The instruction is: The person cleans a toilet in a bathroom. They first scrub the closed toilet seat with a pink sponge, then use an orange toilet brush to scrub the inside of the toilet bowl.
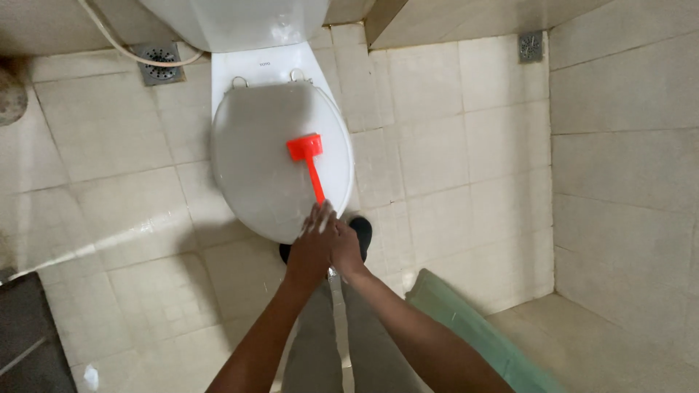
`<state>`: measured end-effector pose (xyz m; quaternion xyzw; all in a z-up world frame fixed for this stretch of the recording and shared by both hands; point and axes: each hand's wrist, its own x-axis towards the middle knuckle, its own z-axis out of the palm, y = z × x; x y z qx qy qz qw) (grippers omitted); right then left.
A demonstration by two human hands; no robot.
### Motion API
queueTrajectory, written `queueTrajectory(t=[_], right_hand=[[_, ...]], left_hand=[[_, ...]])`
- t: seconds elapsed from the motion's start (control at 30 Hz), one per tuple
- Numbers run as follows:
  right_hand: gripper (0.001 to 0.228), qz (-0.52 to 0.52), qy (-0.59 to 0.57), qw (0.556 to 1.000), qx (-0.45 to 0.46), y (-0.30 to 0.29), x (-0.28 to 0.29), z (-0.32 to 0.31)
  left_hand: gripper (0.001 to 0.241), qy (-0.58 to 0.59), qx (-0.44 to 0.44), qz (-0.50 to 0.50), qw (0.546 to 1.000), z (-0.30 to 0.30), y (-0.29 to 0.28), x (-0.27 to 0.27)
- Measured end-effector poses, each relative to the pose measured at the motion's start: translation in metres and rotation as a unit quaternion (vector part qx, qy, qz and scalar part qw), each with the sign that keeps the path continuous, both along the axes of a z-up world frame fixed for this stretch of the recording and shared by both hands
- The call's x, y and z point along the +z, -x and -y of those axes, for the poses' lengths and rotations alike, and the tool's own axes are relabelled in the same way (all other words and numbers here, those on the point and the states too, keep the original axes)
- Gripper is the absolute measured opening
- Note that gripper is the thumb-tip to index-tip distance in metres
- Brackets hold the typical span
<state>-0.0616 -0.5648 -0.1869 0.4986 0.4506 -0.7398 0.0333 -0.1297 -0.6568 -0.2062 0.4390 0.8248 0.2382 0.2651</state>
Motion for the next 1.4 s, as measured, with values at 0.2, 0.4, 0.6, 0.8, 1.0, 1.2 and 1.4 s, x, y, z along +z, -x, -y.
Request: queueTrajectory(t=[0.2, 0.4, 0.6, 0.8, 1.0, 1.2, 1.4], right_hand=[[0.035, 0.028, -0.096, 0.994, 0.039, 0.093, -0.008, -0.029], [0.033, 0.062, -0.025, 0.997, 0.028, 0.068, 0.023, -0.013], [0.032, 0.066, 0.01, 0.997, 0.029, -0.005, 0.013, 0.02], [0.034, 0.073, -0.05, 0.995, 0.035, 0.1, 0.014, -0.014], [0.032, 0.076, -0.01, 0.997, 0.011, 0.113, 0.03, -0.015], [0.037, 0.112, -0.092, 0.984, 0.101, 0.021, 0.024, 0.022], [0.031, 0.046, -0.202, 0.976, 0.069, 0.058, -0.004, 0.015]], left_hand=[[0.088, 0.069, 0.026, 0.026, 0.997, -0.039, 0.103, 0.044], [0.079, 0.119, 0.0, 0.06, 0.991, -0.031, 0.092, 0.07], [0.076, 0.003, -0.006, 0.015, 1.0, 0.014, 0.015, 0.02], [0.081, 0.141, 0.01, 0.047, 0.989, -0.029, 0.11, 0.061], [0.048, 0.036, -0.009, -0.043, 0.998, -0.028, 0.128, 0.029], [0.058, 0.005, -0.051, -0.021, 0.998, 0.018, 0.042, 0.02], [0.064, 0.026, -0.025, -0.026, 0.999, -0.002, 0.089, 0.053]])
